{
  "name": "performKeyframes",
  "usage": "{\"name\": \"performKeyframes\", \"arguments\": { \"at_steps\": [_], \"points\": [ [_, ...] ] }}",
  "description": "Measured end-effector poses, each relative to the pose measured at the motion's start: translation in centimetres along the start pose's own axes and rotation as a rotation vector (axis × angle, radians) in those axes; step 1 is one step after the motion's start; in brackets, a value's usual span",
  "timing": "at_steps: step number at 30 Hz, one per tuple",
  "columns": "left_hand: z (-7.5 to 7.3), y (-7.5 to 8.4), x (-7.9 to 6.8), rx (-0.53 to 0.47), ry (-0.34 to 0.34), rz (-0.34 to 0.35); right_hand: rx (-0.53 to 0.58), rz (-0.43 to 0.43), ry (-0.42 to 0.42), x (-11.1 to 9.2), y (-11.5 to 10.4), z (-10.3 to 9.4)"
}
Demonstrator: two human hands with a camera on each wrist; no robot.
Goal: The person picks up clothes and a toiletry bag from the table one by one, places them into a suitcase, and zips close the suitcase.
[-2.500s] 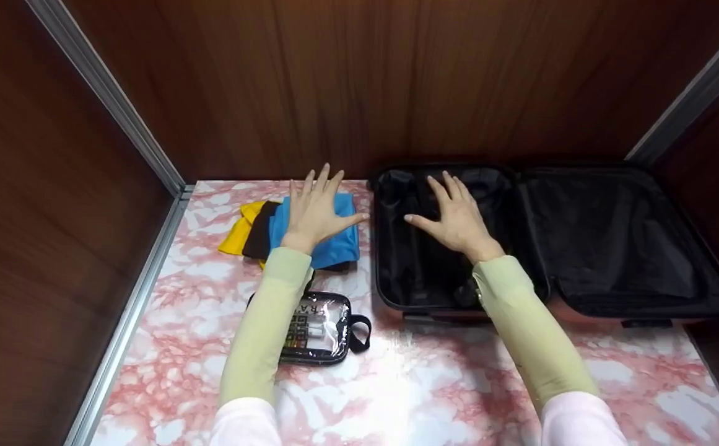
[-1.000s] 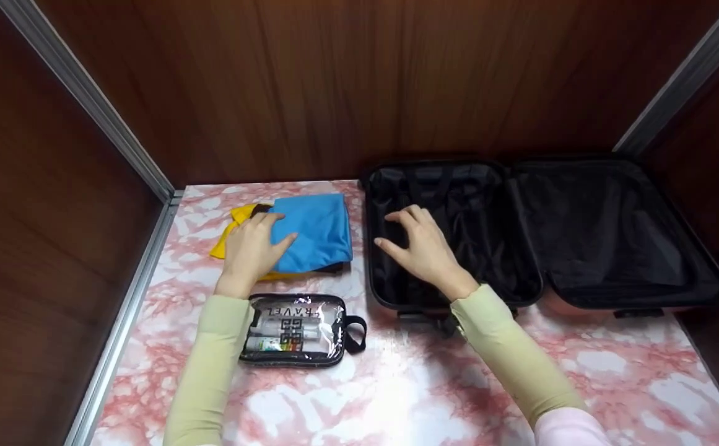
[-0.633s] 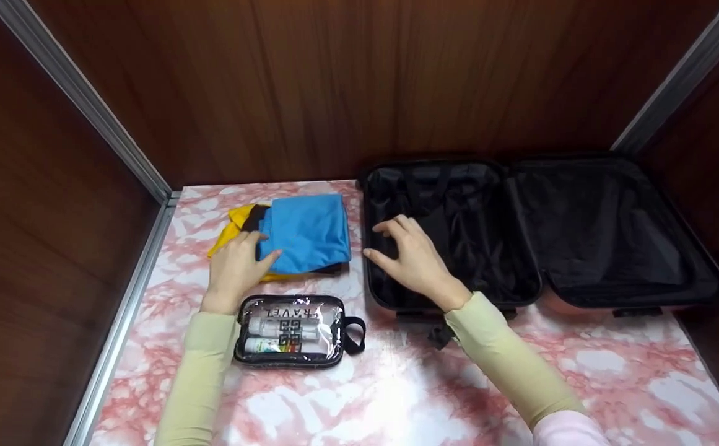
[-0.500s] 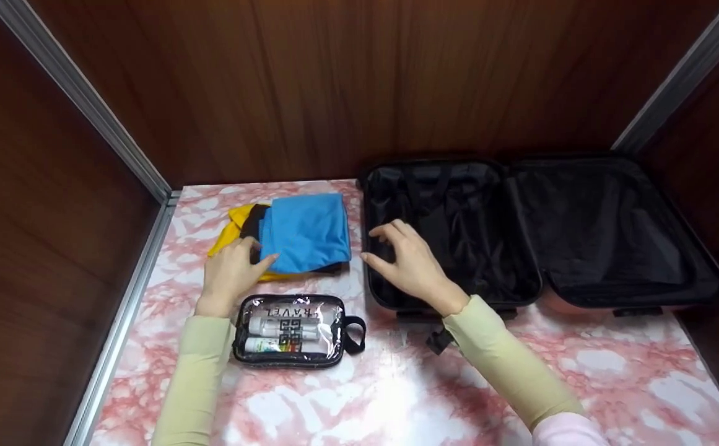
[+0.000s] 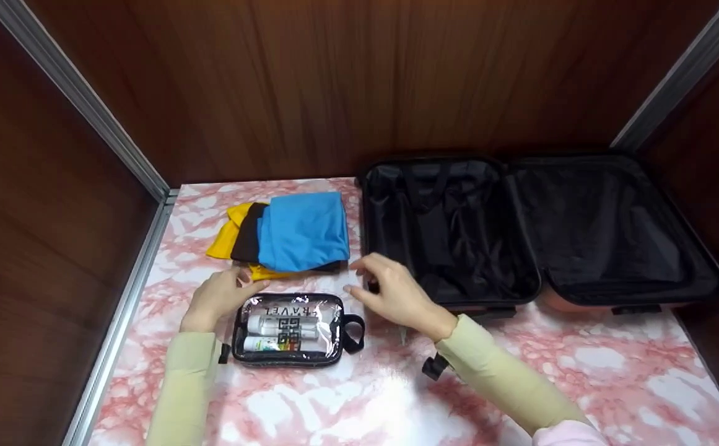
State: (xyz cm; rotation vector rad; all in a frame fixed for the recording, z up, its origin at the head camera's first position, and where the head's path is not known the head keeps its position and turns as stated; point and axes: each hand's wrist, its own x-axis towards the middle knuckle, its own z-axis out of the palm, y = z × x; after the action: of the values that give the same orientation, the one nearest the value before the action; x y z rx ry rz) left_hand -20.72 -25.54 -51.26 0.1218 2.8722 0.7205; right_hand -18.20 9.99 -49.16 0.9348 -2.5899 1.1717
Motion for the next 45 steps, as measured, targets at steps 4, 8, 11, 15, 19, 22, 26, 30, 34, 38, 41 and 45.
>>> {"name": "performKeyframes", "arguments": {
  "at_steps": [4, 8, 11, 15, 19, 22, 26, 30, 34, 38, 41, 45],
  "points": [
    [0.1, -0.4, -0.5, -0.007, -0.1, -0.099, 0.016, 0.001, -0.089, -1.1, -0.5, 1.3],
    [0.2, -0.5, -0.9, -0.018, -0.207, -0.219, 0.008, 0.013, -0.173, -2.4, -0.8, 2.8],
    [0.4, -0.5, -1.1, -0.049, -0.256, -0.262, 0.002, 0.039, -0.218, -3.3, -0.8, 3.8],
    [0.6, -0.7, -1.2, -0.081, -0.285, -0.277, -0.045, 0.117, -0.26, -4.2, -0.6, 5.0],
    [0.7, -0.9, -1.2, -0.091, -0.279, -0.27, -0.101, 0.227, -0.288, -4.6, -0.2, 5.7],
    [0.9, -1.0, -1.2, -0.084, -0.277, -0.28, -0.103, 0.294, -0.308, -4.7, 0.0, 6.1],
    [1.0, -1.1, -1.2, -0.097, -0.272, -0.279, -0.099, 0.359, -0.304, -4.6, 0.1, 6.5],
    [1.0, -1.3, -1.1, -0.09, -0.255, -0.251, -0.145, 0.405, -0.316, -4.8, 0.0, 6.9],
    [1.1, -1.2, -0.9, -0.096, -0.262, -0.271, -0.131, 0.431, -0.374, -5.0, -0.2, 7.0],
    [1.0, -0.9, -0.9, -0.131, -0.276, -0.302, -0.042, 0.444, -0.394, -4.8, -0.4, 7.4],
    [1.0, -0.8, -0.9, -0.133, -0.288, -0.304, -0.012, 0.458, -0.388, -4.5, -0.4, 7.8],
    [1.1, -0.9, -0.9, -0.102, -0.304, -0.291, 0.034, 0.502, -0.395, -4.5, -0.3, 8.3]
  ]
}}
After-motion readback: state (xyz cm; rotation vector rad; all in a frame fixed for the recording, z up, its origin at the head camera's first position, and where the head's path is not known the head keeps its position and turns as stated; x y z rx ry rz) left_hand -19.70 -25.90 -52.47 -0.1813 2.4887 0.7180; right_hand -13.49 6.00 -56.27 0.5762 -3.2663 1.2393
